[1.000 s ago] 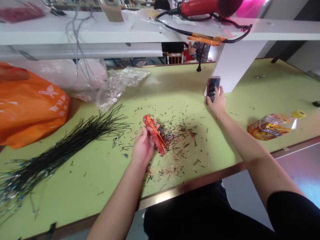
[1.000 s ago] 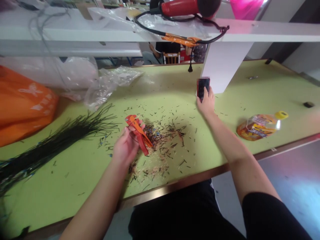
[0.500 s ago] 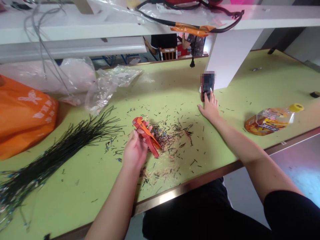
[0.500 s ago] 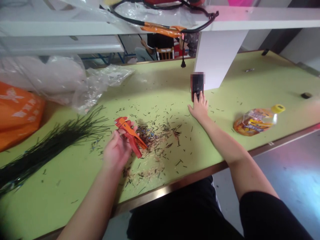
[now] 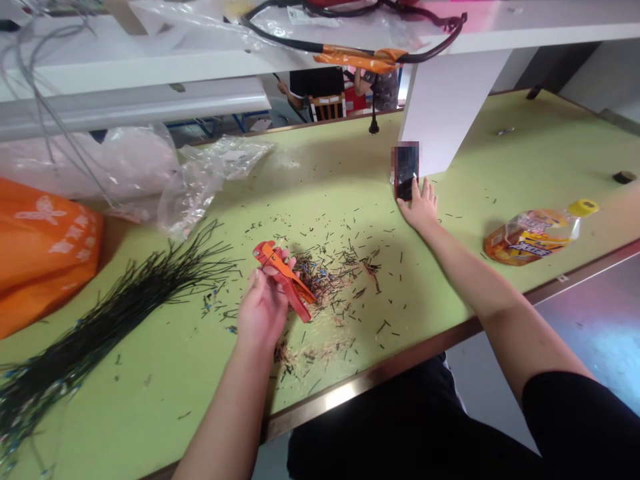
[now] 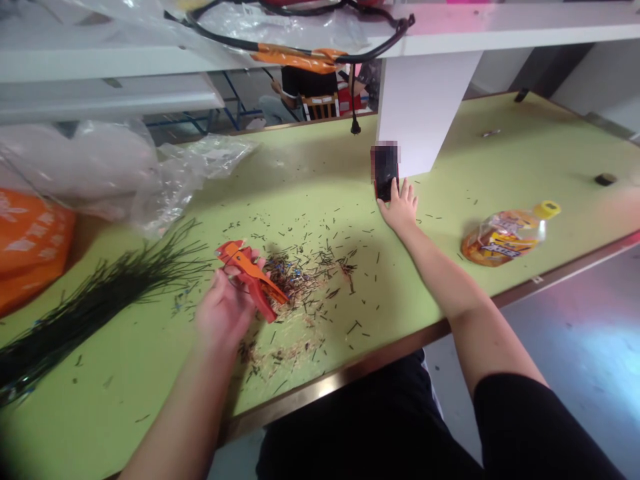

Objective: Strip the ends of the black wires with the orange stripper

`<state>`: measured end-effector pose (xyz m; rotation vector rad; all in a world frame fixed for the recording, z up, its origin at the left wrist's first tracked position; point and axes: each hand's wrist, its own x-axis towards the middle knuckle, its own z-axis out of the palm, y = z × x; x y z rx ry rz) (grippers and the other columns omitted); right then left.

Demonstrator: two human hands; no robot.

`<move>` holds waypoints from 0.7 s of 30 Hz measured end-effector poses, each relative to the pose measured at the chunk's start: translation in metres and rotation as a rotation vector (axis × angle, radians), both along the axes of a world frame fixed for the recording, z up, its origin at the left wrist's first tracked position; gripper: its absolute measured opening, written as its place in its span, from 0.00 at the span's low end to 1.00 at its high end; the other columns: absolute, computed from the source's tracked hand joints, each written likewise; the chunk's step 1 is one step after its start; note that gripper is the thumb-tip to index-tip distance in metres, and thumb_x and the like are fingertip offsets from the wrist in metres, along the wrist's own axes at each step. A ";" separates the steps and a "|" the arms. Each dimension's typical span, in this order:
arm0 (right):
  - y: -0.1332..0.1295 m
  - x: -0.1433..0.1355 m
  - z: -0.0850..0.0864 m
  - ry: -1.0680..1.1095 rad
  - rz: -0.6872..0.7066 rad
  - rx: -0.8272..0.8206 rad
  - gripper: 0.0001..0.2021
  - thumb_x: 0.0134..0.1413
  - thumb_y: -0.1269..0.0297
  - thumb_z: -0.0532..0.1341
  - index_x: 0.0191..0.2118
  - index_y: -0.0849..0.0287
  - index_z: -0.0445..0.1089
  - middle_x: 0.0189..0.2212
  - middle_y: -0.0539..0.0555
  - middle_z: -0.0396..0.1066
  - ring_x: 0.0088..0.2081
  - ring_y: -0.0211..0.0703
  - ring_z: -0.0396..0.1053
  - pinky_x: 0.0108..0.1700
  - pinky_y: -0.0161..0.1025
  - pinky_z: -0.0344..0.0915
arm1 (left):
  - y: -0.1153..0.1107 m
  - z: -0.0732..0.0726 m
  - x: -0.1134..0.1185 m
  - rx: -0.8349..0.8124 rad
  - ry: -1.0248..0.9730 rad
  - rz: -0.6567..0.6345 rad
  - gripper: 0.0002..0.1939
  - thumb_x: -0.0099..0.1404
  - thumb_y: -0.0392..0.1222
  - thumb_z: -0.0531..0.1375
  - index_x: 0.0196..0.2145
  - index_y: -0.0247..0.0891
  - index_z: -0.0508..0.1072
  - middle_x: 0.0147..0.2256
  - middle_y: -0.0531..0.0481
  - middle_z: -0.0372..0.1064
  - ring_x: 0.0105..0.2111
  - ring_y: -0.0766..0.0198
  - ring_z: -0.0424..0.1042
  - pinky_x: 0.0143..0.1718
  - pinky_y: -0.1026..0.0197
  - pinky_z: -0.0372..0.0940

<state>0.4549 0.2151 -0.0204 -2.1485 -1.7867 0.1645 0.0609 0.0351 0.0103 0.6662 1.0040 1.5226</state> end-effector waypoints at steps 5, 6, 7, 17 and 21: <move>-0.013 0.006 -0.001 -0.024 0.012 -0.017 0.44 0.72 0.41 0.51 0.81 0.62 0.38 0.81 0.69 0.29 0.80 0.76 0.31 0.76 0.74 0.38 | -0.001 0.002 0.001 -0.030 -0.012 0.009 0.15 0.71 0.55 0.65 0.32 0.43 0.76 0.59 0.46 0.77 0.61 0.45 0.75 0.57 0.44 0.76; -0.015 0.006 -0.001 -0.032 0.016 -0.039 0.44 0.72 0.40 0.50 0.81 0.61 0.39 0.81 0.69 0.29 0.80 0.77 0.31 0.75 0.74 0.38 | -0.002 0.002 0.001 -0.028 -0.014 0.013 0.15 0.71 0.55 0.65 0.32 0.43 0.76 0.59 0.45 0.78 0.61 0.44 0.75 0.58 0.43 0.76; -0.017 0.006 0.000 -0.044 0.021 -0.067 0.44 0.72 0.40 0.50 0.81 0.62 0.40 0.81 0.69 0.29 0.80 0.78 0.31 0.75 0.75 0.38 | -0.002 0.002 0.001 -0.024 -0.015 0.016 0.15 0.71 0.55 0.65 0.32 0.42 0.76 0.59 0.45 0.78 0.61 0.44 0.75 0.58 0.43 0.76; -0.017 -0.017 0.012 -0.077 0.084 -0.052 0.44 0.73 0.41 0.49 0.82 0.63 0.39 0.81 0.69 0.27 0.80 0.77 0.30 0.76 0.72 0.36 | 0.001 -0.002 -0.002 -0.010 -0.061 0.009 0.17 0.67 0.57 0.70 0.33 0.42 0.76 0.56 0.46 0.79 0.58 0.50 0.77 0.49 0.53 0.78; -0.010 -0.023 0.016 -0.095 0.100 -0.045 0.43 0.73 0.42 0.51 0.82 0.59 0.39 0.81 0.69 0.27 0.80 0.77 0.29 0.77 0.71 0.33 | 0.001 -0.002 -0.002 0.022 -0.067 -0.006 0.17 0.66 0.57 0.71 0.33 0.42 0.78 0.55 0.47 0.80 0.57 0.51 0.78 0.49 0.54 0.78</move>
